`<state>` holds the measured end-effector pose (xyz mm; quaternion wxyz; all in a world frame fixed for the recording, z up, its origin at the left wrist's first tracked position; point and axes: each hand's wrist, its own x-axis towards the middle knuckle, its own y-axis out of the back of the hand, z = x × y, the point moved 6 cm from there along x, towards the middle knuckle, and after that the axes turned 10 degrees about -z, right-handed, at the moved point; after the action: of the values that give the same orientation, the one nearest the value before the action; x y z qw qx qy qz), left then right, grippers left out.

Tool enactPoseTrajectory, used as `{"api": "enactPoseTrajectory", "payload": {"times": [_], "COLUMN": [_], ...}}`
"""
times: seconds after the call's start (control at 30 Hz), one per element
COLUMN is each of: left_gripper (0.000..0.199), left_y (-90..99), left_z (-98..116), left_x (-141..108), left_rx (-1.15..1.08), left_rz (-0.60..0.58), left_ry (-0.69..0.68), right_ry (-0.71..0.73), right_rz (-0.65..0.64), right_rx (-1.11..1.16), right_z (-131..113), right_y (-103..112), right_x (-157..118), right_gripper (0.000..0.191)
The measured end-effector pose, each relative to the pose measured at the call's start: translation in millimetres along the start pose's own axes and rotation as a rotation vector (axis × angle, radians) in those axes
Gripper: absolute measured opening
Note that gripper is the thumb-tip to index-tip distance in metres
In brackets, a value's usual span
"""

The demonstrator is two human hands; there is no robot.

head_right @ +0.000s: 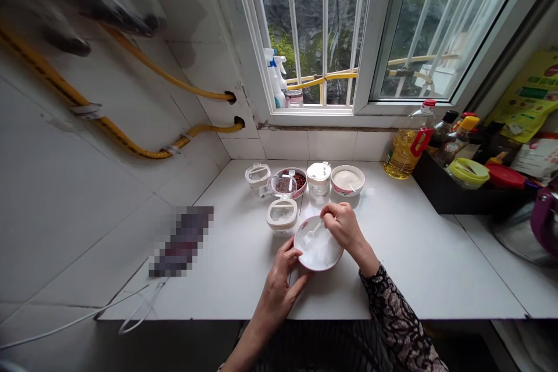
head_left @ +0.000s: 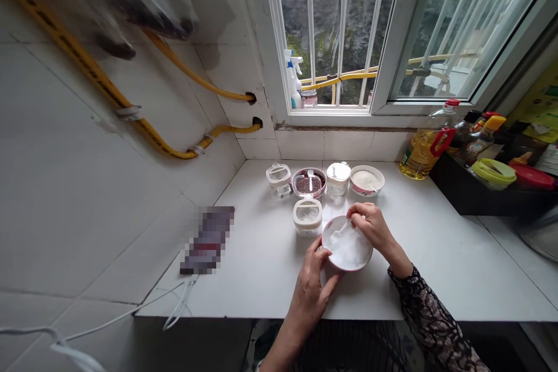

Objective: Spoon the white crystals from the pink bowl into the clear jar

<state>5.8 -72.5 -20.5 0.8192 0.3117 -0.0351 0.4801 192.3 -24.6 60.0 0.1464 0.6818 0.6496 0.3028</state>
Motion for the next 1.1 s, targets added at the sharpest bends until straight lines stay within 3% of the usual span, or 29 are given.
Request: {"api": "enactPoseTrajectory", "payload": {"times": [0.27,0.73,0.9,1.0,1.1], "left_gripper": [0.034,0.033,0.035,0.036,0.037], "left_y": [1.4,0.5,2.6,1.0,-0.6], "left_z": [2.4,3.2,3.4,2.3,0.7], "left_x": [0.4,1.7,1.2,1.0,0.8], "left_rx": [-0.002,-0.012,0.016,-0.003,-0.023], "left_rz": [0.022,-0.009,0.017,0.007,0.005], "left_ry": [0.001,-0.012,-0.007,-0.003,0.003], "right_ry": [-0.178,-0.195,-0.016,0.218,0.504], "right_rz": [0.005,0.071,0.167,0.216,0.127], "right_rx": [0.385,0.539,0.432,0.109,-0.257], "right_z": [13.8,18.9,-6.1,-33.4,-57.8], "right_y": [3.1,2.7,-0.3,-5.8,-21.9], "right_x": [1.0,6.3,10.7,8.3,2.7], "right_gripper": [0.017,0.014,0.015,0.015,0.024]}}
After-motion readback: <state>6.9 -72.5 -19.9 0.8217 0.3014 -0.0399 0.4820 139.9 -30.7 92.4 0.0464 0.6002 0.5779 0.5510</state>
